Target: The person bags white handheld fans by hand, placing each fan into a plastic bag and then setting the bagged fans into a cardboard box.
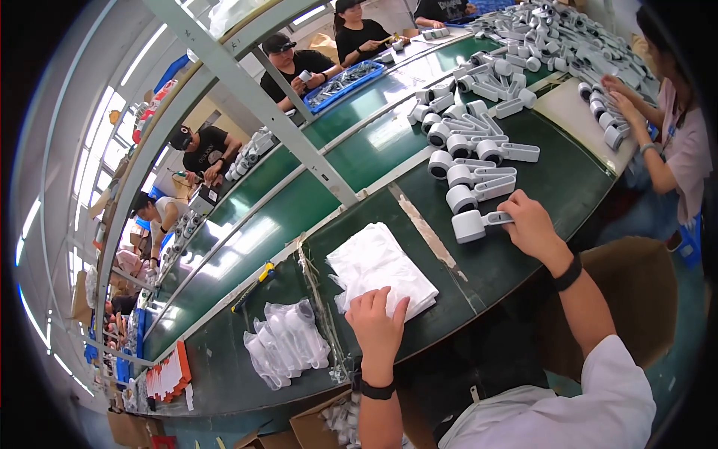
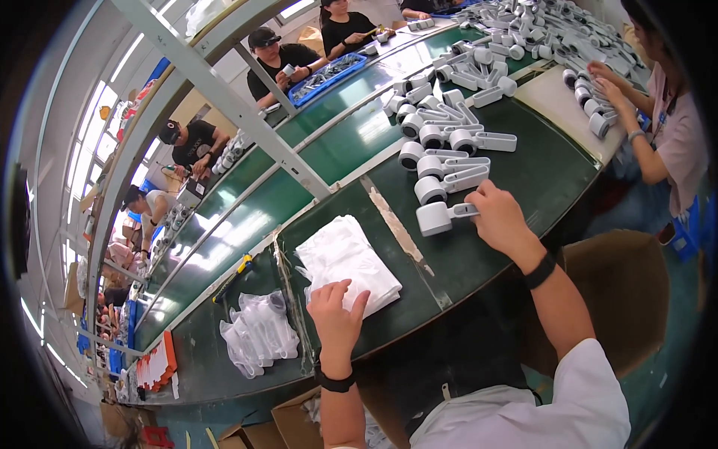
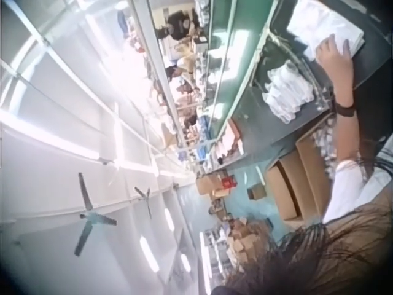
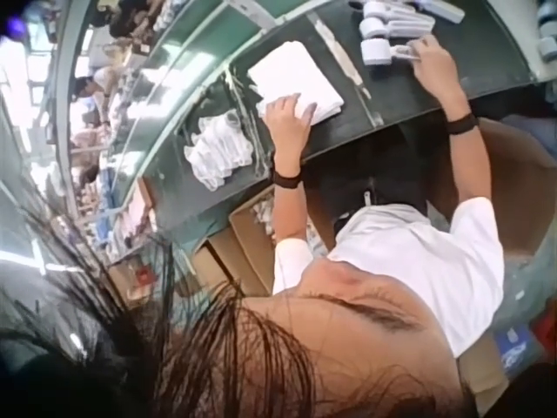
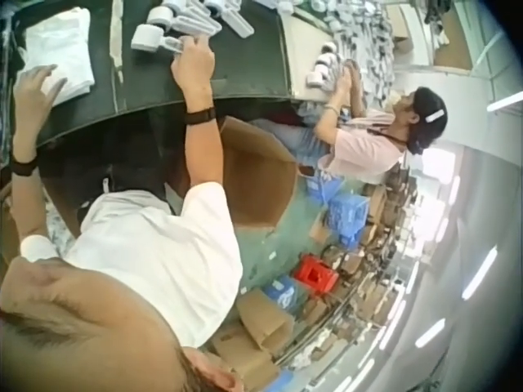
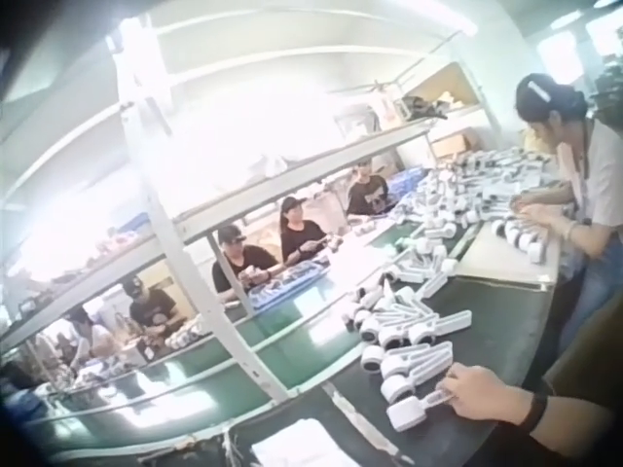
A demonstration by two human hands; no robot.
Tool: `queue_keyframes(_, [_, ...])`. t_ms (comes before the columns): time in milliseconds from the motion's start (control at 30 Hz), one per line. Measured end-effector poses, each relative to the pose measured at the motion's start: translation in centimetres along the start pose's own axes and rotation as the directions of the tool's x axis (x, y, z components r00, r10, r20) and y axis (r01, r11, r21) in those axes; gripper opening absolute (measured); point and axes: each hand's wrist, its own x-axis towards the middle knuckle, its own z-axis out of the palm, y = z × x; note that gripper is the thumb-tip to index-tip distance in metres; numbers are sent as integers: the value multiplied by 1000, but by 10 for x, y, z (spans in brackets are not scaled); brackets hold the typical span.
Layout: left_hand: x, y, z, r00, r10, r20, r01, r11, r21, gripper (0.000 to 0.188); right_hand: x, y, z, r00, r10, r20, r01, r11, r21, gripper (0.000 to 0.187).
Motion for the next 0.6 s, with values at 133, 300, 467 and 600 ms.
queue_keyframes(133, [0,-4,0,999,36,-24,-36,999,17,23,-20,-39,-18,990,96,100,-135,830,541,32])
queue_keyframes(300, [4,-11,5,992,-70,-105,40,963,-266,14,-57,-76,0,925,-2,380,-379,95,921,38])
queue_keyframes(467, [5,20,-14,889,-411,202,377,406,-833,18,-74,-141,13,917,88,390,-397,86,914,49])
queue_keyframes(600, [-7,27,-10,889,-347,299,384,212,-899,17,-61,-171,24,913,176,368,-379,36,925,45])
